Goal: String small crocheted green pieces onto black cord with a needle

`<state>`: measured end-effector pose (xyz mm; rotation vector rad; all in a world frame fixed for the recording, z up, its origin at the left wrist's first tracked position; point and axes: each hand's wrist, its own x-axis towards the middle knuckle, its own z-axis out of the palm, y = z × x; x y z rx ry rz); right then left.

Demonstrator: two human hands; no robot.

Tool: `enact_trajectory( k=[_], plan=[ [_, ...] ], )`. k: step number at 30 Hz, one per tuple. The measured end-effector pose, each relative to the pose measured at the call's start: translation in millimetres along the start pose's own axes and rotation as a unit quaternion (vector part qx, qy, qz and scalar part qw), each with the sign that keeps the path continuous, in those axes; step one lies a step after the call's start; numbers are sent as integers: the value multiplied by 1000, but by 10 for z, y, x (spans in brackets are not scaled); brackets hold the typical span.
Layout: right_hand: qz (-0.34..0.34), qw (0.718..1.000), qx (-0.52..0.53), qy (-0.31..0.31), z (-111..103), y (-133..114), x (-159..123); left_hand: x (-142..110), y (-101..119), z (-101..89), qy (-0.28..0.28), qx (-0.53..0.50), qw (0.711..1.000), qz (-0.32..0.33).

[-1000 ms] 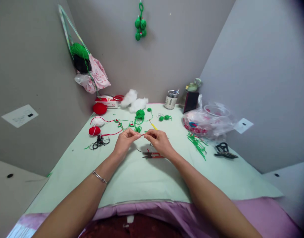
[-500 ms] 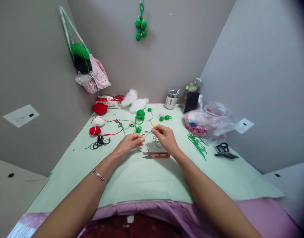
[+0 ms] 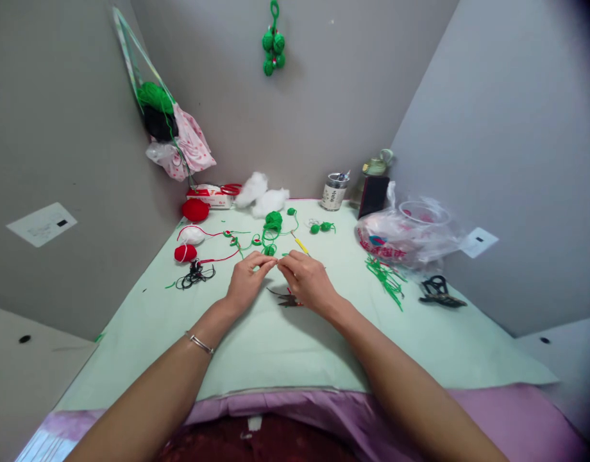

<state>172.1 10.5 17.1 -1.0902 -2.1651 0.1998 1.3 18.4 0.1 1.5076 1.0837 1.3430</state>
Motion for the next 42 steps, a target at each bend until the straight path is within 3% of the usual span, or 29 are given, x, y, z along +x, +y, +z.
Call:
enact_trajectory(
  k=[4, 8, 19, 31, 37, 42],
  plan=[
    [12, 1000, -5, 10, -46, 102, 22, -8, 1, 6, -32, 46, 998, 28],
    [19, 1000, 11, 7, -21, 112, 22, 15, -28, -2, -17, 55, 998, 21],
    [73, 993, 90, -3, -44, 72, 52, -6, 22, 51, -23, -79, 995, -52],
    [124, 983, 136, 14, -137, 99, 81, 105, 38, -103, 68, -121, 989, -53],
    [147, 976, 155, 40, -143, 157, 92, 83, 0, -65, -7, -69, 995, -75],
    [157, 976, 142, 54, -147, 241, 99, 53, -14, -14, -77, -84, 987, -112]
  ],
)
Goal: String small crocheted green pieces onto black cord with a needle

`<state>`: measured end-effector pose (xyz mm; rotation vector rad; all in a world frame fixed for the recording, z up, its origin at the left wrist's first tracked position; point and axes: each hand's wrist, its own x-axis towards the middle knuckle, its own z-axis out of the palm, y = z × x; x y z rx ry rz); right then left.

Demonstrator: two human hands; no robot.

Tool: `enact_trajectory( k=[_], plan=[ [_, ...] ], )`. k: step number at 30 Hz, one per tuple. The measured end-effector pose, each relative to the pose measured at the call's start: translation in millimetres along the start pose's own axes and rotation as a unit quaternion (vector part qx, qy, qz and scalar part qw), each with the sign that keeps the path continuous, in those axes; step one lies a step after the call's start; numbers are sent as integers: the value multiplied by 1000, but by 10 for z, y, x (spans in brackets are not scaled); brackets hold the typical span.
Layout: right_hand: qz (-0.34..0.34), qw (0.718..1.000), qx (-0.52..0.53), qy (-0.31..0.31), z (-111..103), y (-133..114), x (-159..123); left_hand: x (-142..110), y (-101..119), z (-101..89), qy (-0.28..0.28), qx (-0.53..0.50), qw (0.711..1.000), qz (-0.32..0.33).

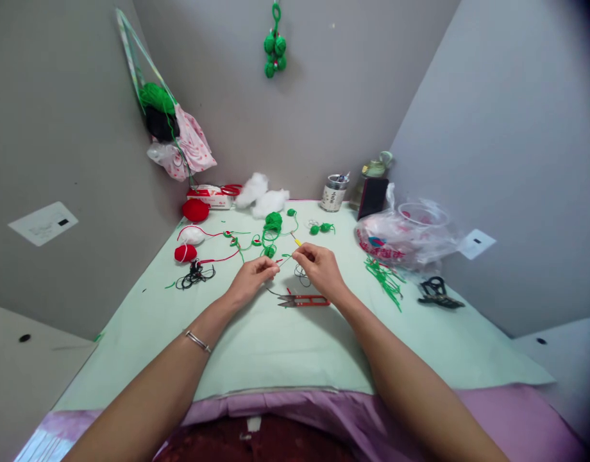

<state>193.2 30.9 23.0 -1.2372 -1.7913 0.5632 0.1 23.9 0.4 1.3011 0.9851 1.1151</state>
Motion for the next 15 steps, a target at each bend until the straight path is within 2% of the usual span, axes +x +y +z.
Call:
enact_trajectory(
  k=[5, 11, 15],
  plan=[
    [-27, 999, -44, -12, 43, 39, -24, -5, 55, -20, -23, -59, 998, -22],
    [-137, 982, -102, -78, 231, -120, -180, 23, -11, -32, 60, -51, 997, 9],
    [-171, 974, -130, -71, 257, -198, -230, 8, -63, -6, 90, 16, 994, 59]
  ],
)
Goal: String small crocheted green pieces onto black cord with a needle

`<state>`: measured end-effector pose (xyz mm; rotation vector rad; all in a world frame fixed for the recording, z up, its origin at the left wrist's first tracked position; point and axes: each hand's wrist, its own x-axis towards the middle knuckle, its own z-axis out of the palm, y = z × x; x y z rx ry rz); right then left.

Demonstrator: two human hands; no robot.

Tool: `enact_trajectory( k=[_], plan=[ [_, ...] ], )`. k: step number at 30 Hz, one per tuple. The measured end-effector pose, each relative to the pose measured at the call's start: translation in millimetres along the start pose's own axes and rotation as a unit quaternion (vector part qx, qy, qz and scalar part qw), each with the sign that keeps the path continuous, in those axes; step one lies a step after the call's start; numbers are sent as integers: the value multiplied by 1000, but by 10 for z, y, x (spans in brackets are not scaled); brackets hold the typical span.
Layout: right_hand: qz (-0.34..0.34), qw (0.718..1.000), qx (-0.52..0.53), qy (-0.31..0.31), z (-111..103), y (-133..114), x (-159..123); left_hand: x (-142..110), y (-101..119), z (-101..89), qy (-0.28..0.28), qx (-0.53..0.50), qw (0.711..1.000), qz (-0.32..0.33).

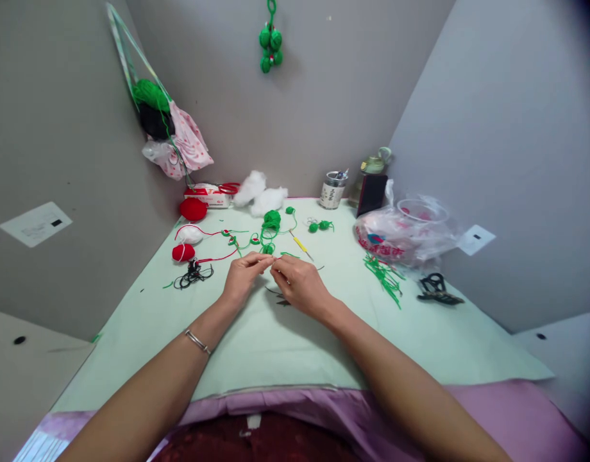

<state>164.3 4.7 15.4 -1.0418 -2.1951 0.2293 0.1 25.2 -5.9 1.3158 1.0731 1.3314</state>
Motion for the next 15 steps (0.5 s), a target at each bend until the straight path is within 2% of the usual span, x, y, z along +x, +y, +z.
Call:
enact_trajectory(
  k=[4, 7, 15],
  plan=[
    [11, 1000, -13, 18, -80, 72, 12, -54, 34, 40, -28, 58, 996, 54],
    [26, 999, -3, 20, -116, 138, 24, -83, 66, 63, -59, 82, 992, 71],
    [68, 996, 50, 7, -111, 106, 46, -44, 7, 44, -39, 59, 997, 32]
  ],
)
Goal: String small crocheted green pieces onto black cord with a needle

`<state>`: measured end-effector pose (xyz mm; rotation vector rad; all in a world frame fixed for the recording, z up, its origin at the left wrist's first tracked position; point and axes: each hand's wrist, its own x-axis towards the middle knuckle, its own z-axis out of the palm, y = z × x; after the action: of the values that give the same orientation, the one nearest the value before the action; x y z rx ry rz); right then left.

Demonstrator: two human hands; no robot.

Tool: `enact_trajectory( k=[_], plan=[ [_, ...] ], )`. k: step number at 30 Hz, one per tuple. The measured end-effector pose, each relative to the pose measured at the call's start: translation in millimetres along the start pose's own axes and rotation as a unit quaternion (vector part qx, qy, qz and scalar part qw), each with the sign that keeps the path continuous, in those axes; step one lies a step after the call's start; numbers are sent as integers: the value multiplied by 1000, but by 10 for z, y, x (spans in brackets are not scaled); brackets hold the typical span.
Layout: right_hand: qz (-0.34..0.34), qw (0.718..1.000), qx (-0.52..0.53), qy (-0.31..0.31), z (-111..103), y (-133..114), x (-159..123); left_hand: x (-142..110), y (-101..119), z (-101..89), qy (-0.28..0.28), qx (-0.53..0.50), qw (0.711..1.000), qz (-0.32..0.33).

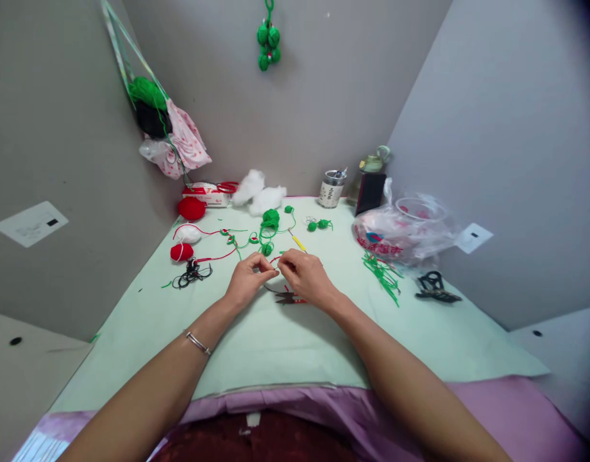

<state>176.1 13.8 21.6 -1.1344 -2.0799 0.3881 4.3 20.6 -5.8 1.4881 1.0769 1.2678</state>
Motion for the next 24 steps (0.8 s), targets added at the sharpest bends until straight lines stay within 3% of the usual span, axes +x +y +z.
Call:
enact_trajectory(
  k=[8, 19, 24],
  plan=[
    [50, 996, 66, -12, -19, 8, 12, -18, 58, 25, -23, -111, 993, -40],
    [100, 988, 121, 0, -57, 32, 60, 94, 79, -143, 95, -149, 984, -13],
    [118, 983, 143, 11, -102, 55, 76, 87, 120, -152, 87, -102, 991, 6]
  ],
)
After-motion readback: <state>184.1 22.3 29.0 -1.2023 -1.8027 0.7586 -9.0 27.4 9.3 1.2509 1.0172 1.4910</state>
